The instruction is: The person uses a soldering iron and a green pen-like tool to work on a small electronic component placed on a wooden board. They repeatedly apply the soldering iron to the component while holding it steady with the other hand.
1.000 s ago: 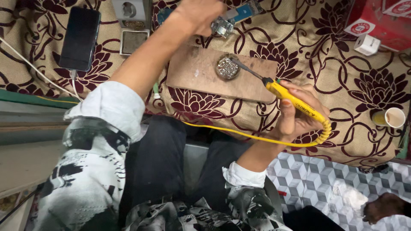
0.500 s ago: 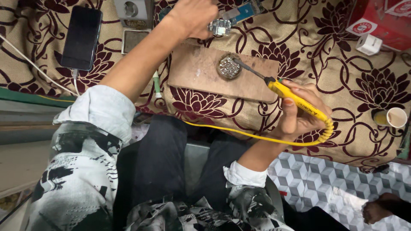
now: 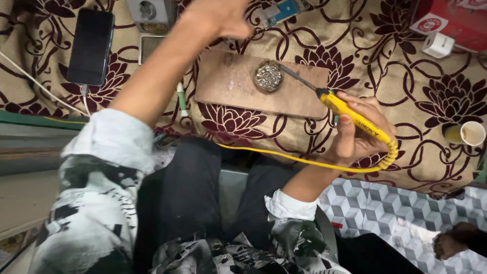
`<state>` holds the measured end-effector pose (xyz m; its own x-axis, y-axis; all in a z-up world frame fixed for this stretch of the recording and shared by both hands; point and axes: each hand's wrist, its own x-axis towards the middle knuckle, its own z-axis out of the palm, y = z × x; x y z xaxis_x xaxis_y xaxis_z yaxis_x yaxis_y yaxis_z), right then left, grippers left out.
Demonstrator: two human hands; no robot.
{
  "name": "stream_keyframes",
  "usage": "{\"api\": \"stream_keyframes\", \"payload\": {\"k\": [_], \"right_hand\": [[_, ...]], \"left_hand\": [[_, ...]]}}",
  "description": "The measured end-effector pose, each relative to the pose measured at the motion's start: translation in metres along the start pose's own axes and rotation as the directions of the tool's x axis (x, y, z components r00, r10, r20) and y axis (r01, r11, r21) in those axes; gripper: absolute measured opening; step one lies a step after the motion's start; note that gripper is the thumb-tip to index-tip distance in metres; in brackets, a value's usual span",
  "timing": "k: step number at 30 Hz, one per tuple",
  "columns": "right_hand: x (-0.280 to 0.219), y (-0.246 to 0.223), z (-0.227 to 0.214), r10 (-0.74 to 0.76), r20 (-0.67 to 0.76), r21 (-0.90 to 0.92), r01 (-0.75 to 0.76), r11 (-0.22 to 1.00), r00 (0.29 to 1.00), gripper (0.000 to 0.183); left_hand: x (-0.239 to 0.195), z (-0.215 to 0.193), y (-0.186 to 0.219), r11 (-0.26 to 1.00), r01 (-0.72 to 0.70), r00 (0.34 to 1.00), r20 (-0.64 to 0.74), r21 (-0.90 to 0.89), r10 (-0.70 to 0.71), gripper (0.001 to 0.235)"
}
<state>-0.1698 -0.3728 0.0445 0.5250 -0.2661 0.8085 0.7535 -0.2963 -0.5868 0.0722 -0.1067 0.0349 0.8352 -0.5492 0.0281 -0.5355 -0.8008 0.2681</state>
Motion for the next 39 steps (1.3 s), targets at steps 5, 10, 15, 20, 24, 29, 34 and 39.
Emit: {"api": "stream_keyframes", "payload": {"k": [5,10,15,20,24,29,34,39], "right_hand": [[0.001,-0.001,-0.004,0.014,0.033,-0.021,-0.014,1.0,0.999,0.029],[-0.001,0.001,-0.01,0.031,0.047,-0.041,-0.029,0.999,0.998,0.03],[0.002,-0.002,-0.012,0.065,0.139,-0.002,-0.066,0.998,0.988,0.023],[-0.011,-0.002,-0.009,0.166,0.14,-0.024,-0.164,0.986,0.976,0.018],[-0.009,-0.002,0.001,0.26,0.155,-0.056,-0.254,0.966,0.953,0.019],[-0.011,-0.003,0.023,0.353,0.107,-0.089,-0.345,0.934,0.929,0.026],[-0.01,0.0,0.033,0.332,0.103,-0.151,-0.315,0.937,0.938,0.026],[-0.009,0.002,0.032,0.296,0.118,-0.134,-0.281,0.95,0.948,0.025]], "left_hand": [[0.058,0.053,0.016,0.994,0.011,0.999,-0.051,-0.111,-0.017,0.038],[0.076,0.091,0.012,0.986,0.051,0.998,-0.037,-0.158,-0.057,0.035],[0.017,0.044,0.003,0.86,0.096,0.988,-0.055,-0.502,-0.143,0.038],[-0.105,-0.025,0.012,0.963,-0.024,0.918,-0.388,-0.269,-0.085,0.045],[-0.184,-0.027,0.028,0.955,-0.016,0.89,-0.439,-0.296,-0.122,0.068],[-0.213,0.003,0.04,0.906,0.009,0.874,-0.438,-0.423,-0.213,0.062],[-0.216,0.022,0.035,0.908,-0.068,0.827,-0.532,-0.413,-0.181,0.067],[-0.233,0.032,0.022,0.952,-0.049,0.776,-0.611,-0.302,-0.154,0.079]]}}
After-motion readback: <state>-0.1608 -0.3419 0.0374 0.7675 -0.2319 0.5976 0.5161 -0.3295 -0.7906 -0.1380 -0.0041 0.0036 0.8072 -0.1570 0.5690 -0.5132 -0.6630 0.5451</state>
